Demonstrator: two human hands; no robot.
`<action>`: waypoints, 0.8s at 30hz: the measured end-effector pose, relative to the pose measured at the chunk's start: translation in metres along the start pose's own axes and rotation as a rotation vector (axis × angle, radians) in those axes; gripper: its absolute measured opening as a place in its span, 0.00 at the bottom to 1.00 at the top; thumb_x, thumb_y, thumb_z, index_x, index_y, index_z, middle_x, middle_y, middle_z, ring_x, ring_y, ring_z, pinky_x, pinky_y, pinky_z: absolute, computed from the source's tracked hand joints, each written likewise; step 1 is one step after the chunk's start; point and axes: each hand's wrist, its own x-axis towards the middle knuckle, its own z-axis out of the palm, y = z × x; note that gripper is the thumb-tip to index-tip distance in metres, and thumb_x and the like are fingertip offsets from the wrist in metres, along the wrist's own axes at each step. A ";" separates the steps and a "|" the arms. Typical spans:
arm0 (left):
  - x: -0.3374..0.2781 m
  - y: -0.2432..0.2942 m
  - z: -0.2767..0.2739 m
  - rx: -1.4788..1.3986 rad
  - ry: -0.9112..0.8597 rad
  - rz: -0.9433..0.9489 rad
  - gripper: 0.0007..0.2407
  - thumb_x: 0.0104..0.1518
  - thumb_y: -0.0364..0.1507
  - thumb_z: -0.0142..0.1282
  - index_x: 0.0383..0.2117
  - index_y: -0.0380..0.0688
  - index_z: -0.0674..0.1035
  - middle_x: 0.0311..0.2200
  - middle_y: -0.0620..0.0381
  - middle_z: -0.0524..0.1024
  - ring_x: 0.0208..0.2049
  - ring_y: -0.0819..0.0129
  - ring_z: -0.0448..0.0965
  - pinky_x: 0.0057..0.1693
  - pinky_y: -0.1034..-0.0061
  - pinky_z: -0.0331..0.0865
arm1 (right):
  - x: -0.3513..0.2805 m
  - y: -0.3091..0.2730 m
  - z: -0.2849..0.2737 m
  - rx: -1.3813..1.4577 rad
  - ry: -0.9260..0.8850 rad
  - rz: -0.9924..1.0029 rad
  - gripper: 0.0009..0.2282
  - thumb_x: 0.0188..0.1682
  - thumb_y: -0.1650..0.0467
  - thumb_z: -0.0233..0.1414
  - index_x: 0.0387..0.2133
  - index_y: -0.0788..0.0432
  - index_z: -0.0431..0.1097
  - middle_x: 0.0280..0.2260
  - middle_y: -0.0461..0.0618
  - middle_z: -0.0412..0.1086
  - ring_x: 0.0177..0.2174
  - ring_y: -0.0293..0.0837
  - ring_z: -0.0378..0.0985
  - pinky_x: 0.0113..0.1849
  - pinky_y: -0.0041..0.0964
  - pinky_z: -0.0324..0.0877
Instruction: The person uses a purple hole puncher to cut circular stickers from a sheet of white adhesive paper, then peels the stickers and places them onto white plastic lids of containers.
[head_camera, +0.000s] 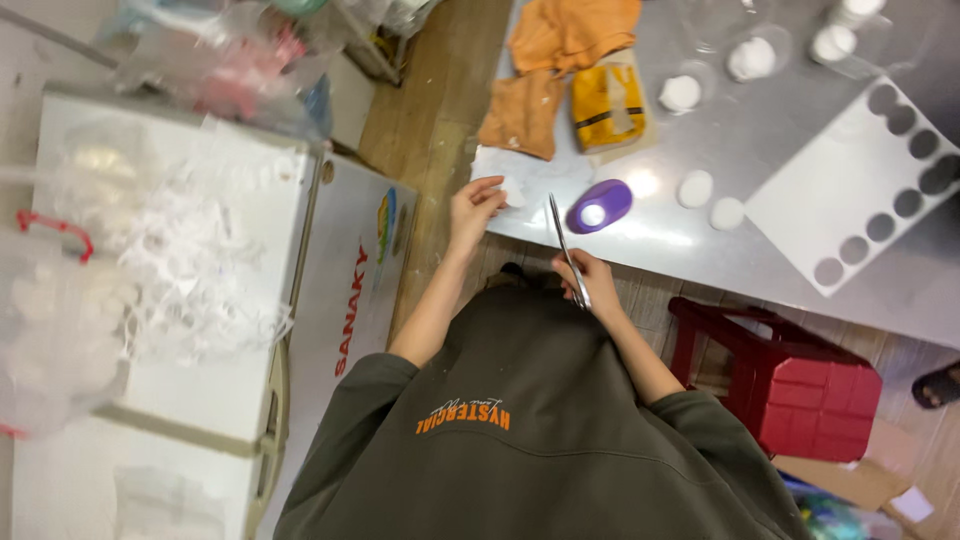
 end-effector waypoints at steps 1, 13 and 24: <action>0.005 0.004 0.005 0.011 -0.001 0.007 0.13 0.56 0.23 0.63 0.47 0.37 0.81 0.31 0.58 0.83 0.31 0.77 0.80 0.37 0.83 0.69 | -0.009 0.007 -0.012 -0.023 0.035 -0.016 0.16 0.48 0.60 0.59 0.38 0.62 0.75 0.18 0.45 0.70 0.18 0.34 0.73 0.21 0.29 0.68; 0.132 0.037 0.233 0.212 -0.389 0.223 0.08 0.57 0.22 0.62 0.41 0.37 0.83 0.30 0.59 0.81 0.31 0.76 0.79 0.37 0.82 0.73 | -0.095 0.088 -0.149 0.372 0.709 -0.049 0.11 0.54 0.66 0.56 0.38 0.65 0.72 0.21 0.47 0.70 0.19 0.36 0.73 0.23 0.29 0.65; 0.262 0.013 0.421 0.628 -0.131 0.275 0.07 0.46 0.23 0.63 0.32 0.43 0.83 0.24 0.57 0.85 0.26 0.69 0.85 0.37 0.74 0.75 | -0.121 0.134 -0.286 0.365 0.851 -0.029 0.10 0.55 0.67 0.56 0.38 0.65 0.72 0.22 0.46 0.69 0.20 0.34 0.72 0.24 0.28 0.65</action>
